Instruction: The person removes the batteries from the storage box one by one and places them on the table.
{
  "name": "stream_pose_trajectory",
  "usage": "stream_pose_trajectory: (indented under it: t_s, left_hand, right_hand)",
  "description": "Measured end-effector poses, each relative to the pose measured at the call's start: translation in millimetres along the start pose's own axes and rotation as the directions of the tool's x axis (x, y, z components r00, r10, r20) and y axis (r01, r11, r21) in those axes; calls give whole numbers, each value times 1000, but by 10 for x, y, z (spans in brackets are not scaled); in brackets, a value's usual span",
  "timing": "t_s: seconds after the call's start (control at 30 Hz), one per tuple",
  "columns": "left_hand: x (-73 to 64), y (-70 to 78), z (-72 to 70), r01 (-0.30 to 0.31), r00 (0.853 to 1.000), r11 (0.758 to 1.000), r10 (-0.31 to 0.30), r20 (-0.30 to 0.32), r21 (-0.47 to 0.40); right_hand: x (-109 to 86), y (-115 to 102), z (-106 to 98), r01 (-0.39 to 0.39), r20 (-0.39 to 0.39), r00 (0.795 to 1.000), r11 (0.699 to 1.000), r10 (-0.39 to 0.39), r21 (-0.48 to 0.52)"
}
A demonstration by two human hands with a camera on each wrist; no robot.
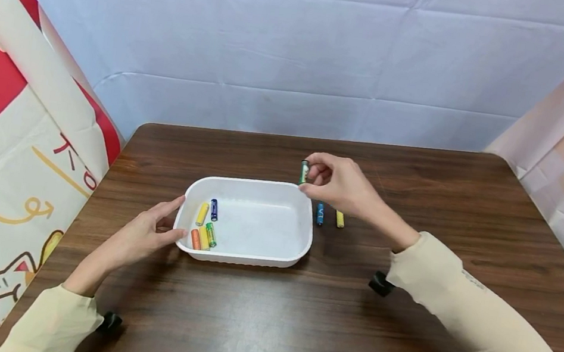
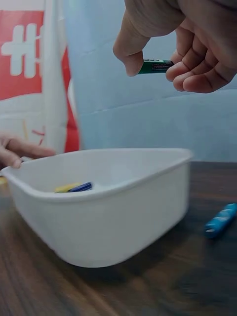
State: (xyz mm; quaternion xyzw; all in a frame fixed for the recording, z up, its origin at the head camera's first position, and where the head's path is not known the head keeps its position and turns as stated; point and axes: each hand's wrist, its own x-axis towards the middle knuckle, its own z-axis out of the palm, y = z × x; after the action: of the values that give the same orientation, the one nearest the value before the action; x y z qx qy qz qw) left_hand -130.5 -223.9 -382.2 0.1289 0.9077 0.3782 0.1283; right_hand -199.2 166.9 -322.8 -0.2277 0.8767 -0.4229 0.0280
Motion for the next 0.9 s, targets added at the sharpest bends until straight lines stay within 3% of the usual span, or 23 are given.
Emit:
stream_pose_trajectory:
  t_s: [0.2,0.4,0.6,0.9]
  left_hand:
    - [-4,10,1,15,1000,1000,-15,-2,8]
    - [-9,12,11,21,1000,1000,-21,3,-1]
    - [-10,15,10,17,1000,1000,-17,1,1]
    - [-10,19,15,18,1000,1000,-18,4,-7]
  right_hand:
    - [-178,213,-302,-29,-39,999,999,28,-27]
    - [-363,470,-461,-69,-58,996,995,65,-69]
    - [-504,750,-473,-81,-15,997,991,80,-108]
    - [-567,1148,-352,-119,44,991,980,128,-159]
